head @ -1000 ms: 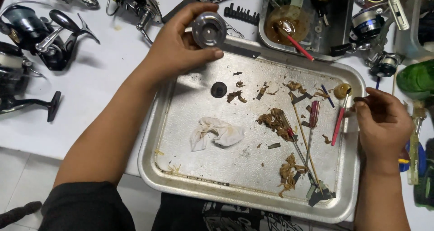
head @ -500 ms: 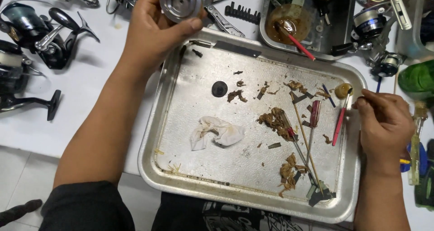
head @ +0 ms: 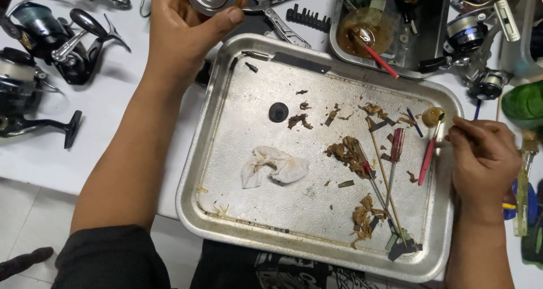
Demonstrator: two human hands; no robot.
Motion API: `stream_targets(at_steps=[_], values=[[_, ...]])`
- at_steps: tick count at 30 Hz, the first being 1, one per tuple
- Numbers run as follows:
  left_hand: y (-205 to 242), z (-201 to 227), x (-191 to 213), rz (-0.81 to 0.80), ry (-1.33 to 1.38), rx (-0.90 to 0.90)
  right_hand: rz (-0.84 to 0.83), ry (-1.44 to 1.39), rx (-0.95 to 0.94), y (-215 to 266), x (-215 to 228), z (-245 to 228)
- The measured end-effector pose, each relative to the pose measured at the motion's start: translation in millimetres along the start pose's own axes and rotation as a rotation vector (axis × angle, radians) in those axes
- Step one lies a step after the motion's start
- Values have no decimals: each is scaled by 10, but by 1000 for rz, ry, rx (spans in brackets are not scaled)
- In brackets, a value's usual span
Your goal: The person cleans a disassembled fishing reel using a small brush and a liquid solution. They scrub the internal components and the spool, then wipe the parts with a cloth. The person handles the reel body and spool separately, dipping the brush into a container of liquid to remove grime.
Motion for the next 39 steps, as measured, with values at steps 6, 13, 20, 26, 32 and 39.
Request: stream_targets(at_steps=[6,13,20,26,32,39], values=[[5,16,-2,7,-21,28,1,-21,2,-26,6,-77],[-17,70,-47,-60,-125,-34,-8,-206,-190,-27,-62,-38],[-33,3,84,-15,-109,-45,-114,-285,-268,-72,-138,-97],[-19,-76,148,82,-36,-1,-133,-260,-278,-98,-126,-168],[77,-140,-151,-15,20,-33,-82,-284,-343,-83,-138,-11],[190,-286,-363,-73,-162,117,-143,-252,-442,-126,-148,-55]])
Point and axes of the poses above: each hand's wrist, its own y-axis away from the middle knuckle, its own x-axis out of the back of the hand, z = x × y, the point moved 8 cm from there along -y, towards the middle knuckle, and after that the axes turned 7 degrees about -z, right-handed, at the moved point
